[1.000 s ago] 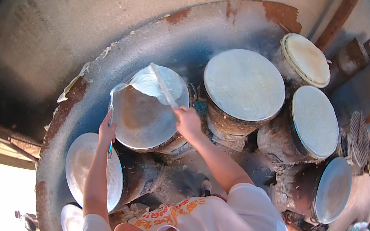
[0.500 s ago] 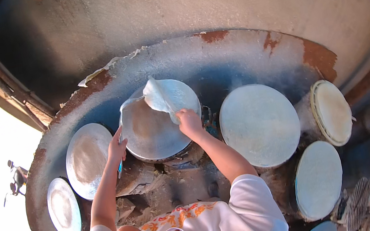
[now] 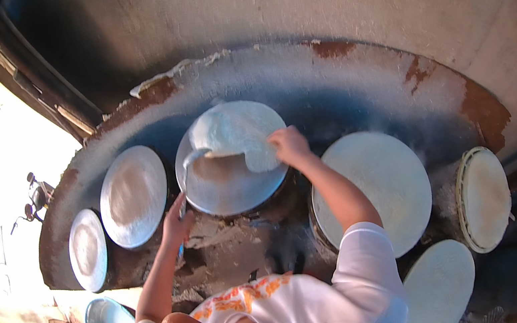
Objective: The person prepares thin pancakes by ladling batter onto hot circular pans and spreading it with a wooden stick. They flip the pancakes, stack them on a tray, and occasionally wipe the pans with a cloth.
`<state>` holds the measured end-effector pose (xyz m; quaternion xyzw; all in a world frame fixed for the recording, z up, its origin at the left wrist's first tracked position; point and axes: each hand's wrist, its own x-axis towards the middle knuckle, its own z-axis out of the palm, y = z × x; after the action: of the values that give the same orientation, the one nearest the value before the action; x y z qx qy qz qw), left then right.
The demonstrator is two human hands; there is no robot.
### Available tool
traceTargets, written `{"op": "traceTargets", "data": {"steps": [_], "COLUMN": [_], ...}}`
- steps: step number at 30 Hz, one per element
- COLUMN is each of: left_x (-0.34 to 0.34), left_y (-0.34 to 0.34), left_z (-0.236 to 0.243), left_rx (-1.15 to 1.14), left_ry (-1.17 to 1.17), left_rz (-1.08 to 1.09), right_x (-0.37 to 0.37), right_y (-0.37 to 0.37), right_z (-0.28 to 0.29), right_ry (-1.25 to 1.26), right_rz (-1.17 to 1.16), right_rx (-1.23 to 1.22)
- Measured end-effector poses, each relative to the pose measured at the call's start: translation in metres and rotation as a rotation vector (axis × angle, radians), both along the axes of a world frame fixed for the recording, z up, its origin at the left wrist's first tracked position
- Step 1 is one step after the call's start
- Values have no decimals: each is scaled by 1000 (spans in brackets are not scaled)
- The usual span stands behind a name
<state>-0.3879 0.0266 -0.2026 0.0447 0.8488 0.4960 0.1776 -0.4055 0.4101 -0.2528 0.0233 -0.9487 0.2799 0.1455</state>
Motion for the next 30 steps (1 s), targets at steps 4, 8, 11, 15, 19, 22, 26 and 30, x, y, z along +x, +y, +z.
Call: {"op": "traceTargets", "data": {"steps": [4,8,11,15,19,22,26,30], "left_x": [24,69,75,71,111,106,105,101], "left_y": [-4,-21,-12,3,-20,-22,-12,-57], "left_z": [5,20,13,2,14,15,19,22], "left_rx": [-30,-71,-100,-21,-37,3,106,71], "left_ry": [-129,-251,-197,-211,-276,-246,-261,-189], "left_rz": [2,67,44,12,104,150,218,237], "right_x": [-20,2,-39,-55,-20,-43,-55,10], "right_y": [-43,-15,9,-21,0,14,5,75], "right_z": [-14,6,5,-12,16,15,8,17], "right_ry": [-18,-109,-138,-97,-330,-346,-283,-363], "right_rz": [263,465,229,471,601,403,602,589], "right_rx": [-132,-266,-169,-144,-299,-200,-266,-385]}}
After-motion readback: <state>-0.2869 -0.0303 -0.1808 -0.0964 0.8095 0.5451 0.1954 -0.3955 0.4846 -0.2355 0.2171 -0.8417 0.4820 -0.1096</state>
